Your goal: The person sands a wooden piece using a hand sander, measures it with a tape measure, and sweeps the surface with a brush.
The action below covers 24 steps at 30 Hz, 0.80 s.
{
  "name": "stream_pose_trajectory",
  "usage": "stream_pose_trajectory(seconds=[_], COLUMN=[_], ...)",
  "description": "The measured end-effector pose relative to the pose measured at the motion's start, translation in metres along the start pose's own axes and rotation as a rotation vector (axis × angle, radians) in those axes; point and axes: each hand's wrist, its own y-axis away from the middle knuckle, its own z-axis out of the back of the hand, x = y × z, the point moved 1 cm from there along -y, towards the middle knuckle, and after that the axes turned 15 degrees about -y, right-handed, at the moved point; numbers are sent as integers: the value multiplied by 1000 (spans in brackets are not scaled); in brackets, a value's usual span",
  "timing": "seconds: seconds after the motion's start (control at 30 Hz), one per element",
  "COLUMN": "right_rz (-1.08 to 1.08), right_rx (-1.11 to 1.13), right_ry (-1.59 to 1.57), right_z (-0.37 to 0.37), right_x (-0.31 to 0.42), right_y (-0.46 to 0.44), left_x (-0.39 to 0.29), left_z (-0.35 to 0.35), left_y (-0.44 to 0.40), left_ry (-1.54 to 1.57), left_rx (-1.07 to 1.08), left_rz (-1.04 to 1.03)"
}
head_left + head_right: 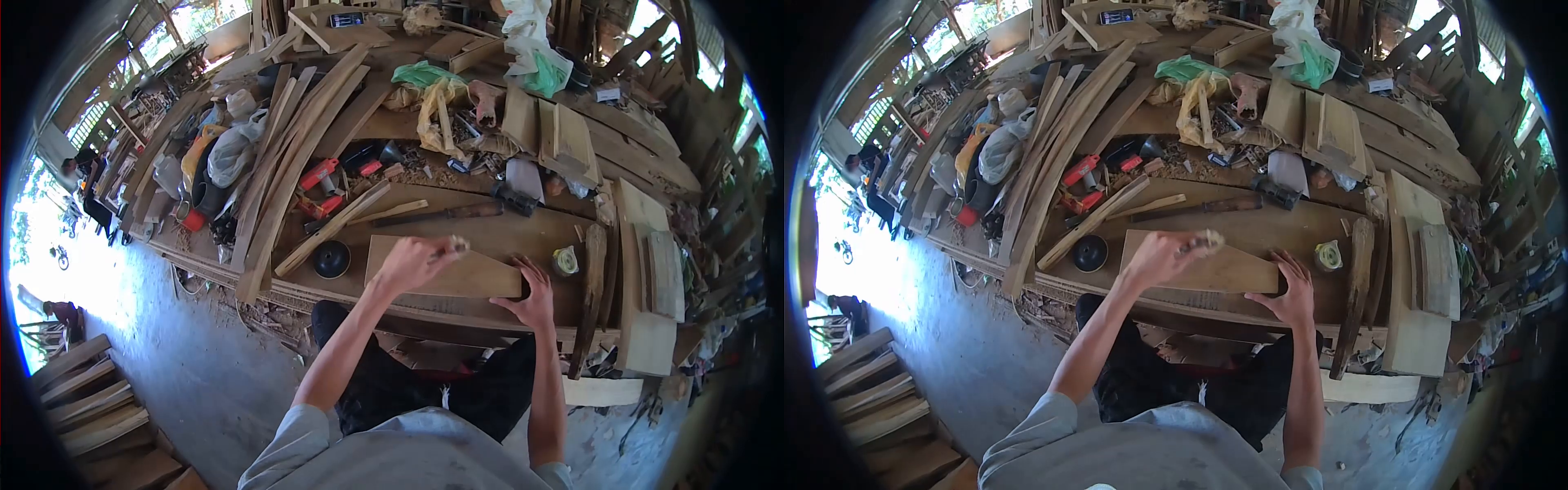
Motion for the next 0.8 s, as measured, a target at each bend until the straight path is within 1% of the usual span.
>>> stream_pose_trajectory(seconds=[0.07,0.1,0.13,0.2,0.23,0.27,0.33,0.4,0.47,0.5,0.53,0.6,0.63,0.67,0.73,0.8], right_rz=[-8,-16,-19,-29,-33,-39,-42,-53,-59,-64,-71,-75,-84,-75,-66,-45], right_rx=[-2,3,0,8,9,14,14,21,18,17,16,-6,-7,-3,-3,0], right_ry=[-3,-7,-6,-29,-26,-19,-15,-11,-16,-19,-19,-7,-6,-6,-8,-3], right_z=[1,1,0,0,0,0,0,1,1,1,1,0,1,1,0,0], right_x=[1,1,1,-1,-2,-2,-2,0,0,0,0,-1,-2,-1,-1,-2], right_y=[-2,-1,0,1,3,3,1,1,2,2,1,3,4,4,2,2], left_x=[-1,-11,-9,1,9,16,35,51,49,44,52,69,62,74,73,64], left_z=[-20,-23,-20,-15,-20,-19,-7,-4,5,11,14,25,37,35,37,32], left_y=[10,7,8,7,4,4,9,17,30,33,37,46,43,43,43,50], left_ry=[111,202,203,136,181,183,14,34,202,282,285,146,188,215,125,32], left_rx=[19,-163,-160,76,69,69,-188,-193,5,-88,-82,29,-56,-140,-247,-53], left_rz=[-205,-341,-344,-174,-24,-25,36,17,-52,-200,-201,102,141,191,165,176])
